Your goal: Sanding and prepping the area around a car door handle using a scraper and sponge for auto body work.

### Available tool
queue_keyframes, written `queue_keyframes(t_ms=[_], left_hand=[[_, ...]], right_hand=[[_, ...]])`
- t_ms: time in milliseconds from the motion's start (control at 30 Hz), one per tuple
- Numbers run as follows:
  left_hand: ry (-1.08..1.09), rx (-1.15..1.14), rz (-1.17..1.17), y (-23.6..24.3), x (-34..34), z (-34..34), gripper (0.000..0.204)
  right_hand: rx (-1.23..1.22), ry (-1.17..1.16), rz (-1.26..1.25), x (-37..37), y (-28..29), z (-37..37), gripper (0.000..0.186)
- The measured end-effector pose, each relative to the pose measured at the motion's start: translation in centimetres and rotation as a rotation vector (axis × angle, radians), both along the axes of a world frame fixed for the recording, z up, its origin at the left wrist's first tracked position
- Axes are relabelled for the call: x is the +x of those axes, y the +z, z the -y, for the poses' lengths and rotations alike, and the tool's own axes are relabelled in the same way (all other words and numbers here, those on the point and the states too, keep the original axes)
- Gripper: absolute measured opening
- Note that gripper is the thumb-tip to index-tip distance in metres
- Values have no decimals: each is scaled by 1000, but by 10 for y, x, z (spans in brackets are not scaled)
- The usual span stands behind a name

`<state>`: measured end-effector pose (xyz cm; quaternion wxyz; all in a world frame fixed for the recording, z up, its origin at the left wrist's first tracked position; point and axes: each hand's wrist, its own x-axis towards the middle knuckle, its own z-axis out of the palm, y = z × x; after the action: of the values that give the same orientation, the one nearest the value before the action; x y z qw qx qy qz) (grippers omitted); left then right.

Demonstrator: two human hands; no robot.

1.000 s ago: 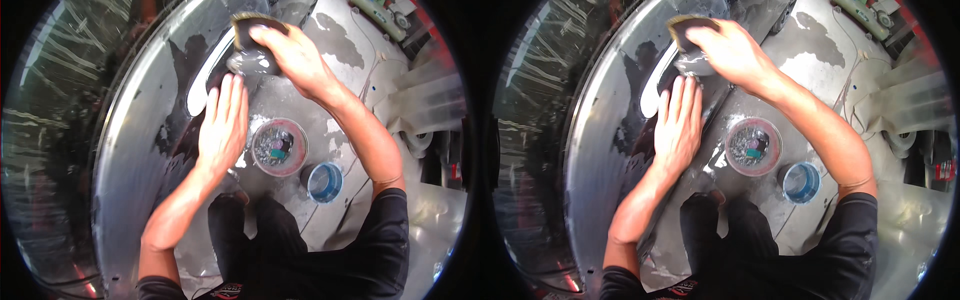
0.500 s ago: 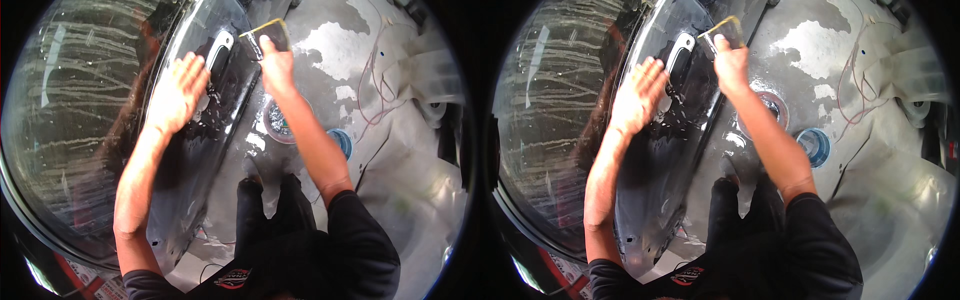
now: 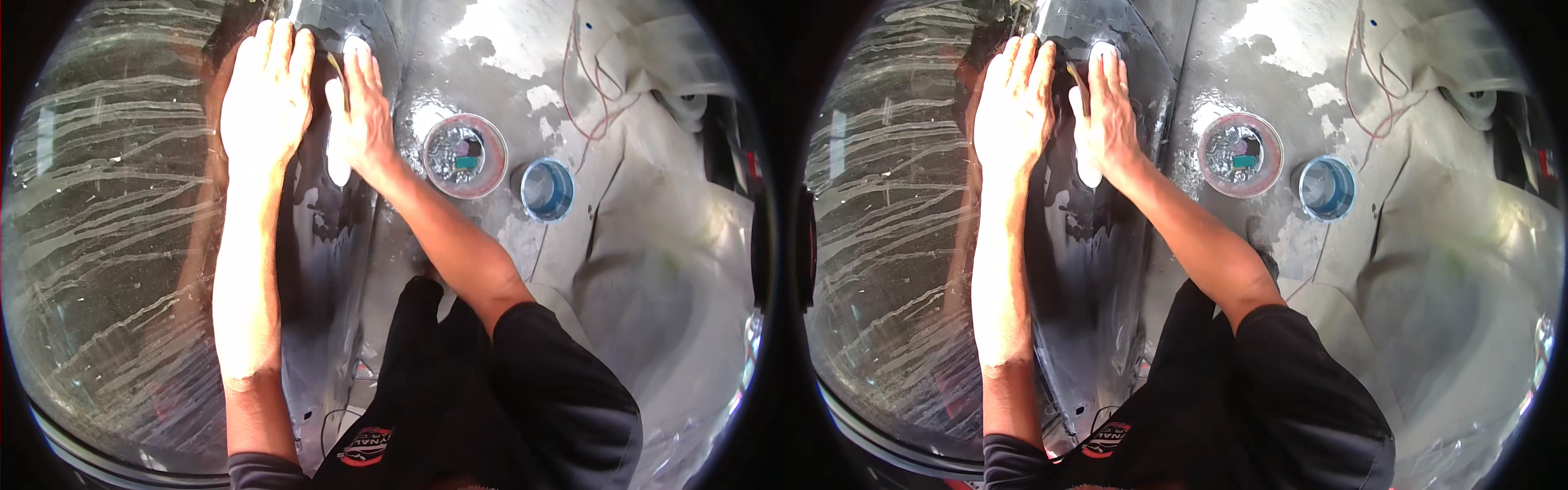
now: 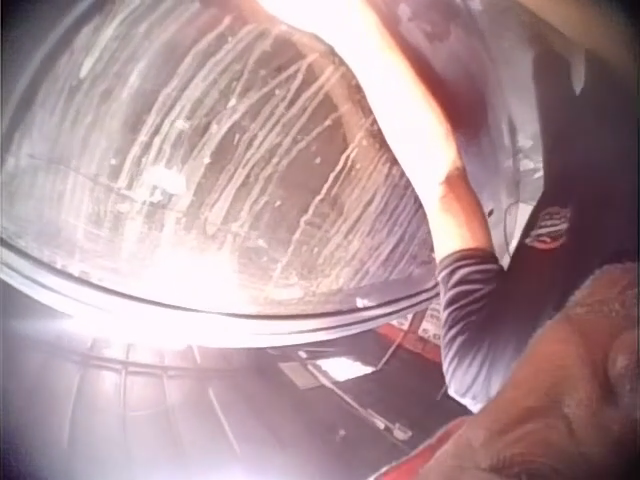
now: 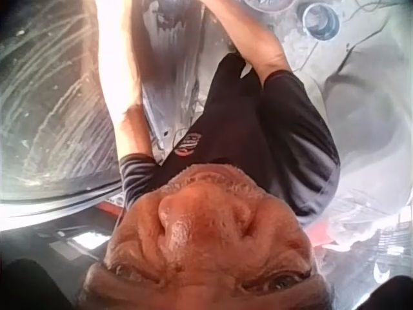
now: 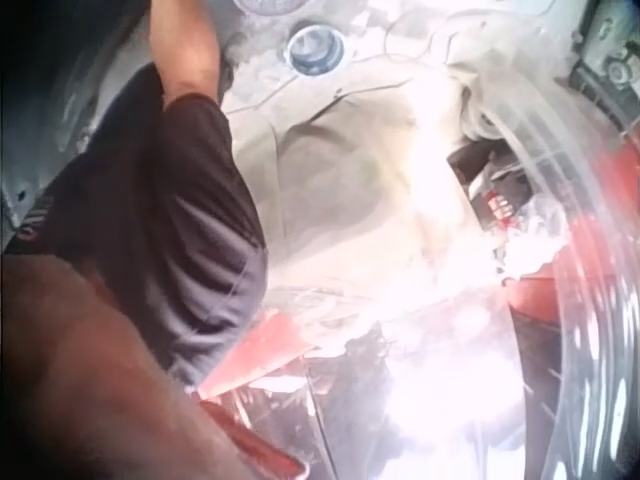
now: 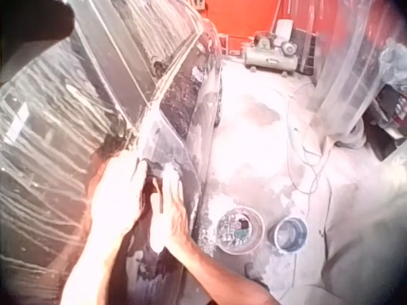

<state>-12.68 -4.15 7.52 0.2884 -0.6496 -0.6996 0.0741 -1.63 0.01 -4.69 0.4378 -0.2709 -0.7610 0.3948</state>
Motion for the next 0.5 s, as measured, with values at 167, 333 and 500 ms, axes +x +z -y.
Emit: queue_keyframes(t_ms=[167,333,500], left_hand=[[-19,28,-60,-8,-3,2,47],[-49,74,43,-2,-1,-2,53],[-78,80,-9,-9,-6,1,53]], right_hand=[[-36,18,-2,19,-4,28,60],[37,36,79,-7,14,-32,69],[-153,119,-7,42,-8,74,70]])
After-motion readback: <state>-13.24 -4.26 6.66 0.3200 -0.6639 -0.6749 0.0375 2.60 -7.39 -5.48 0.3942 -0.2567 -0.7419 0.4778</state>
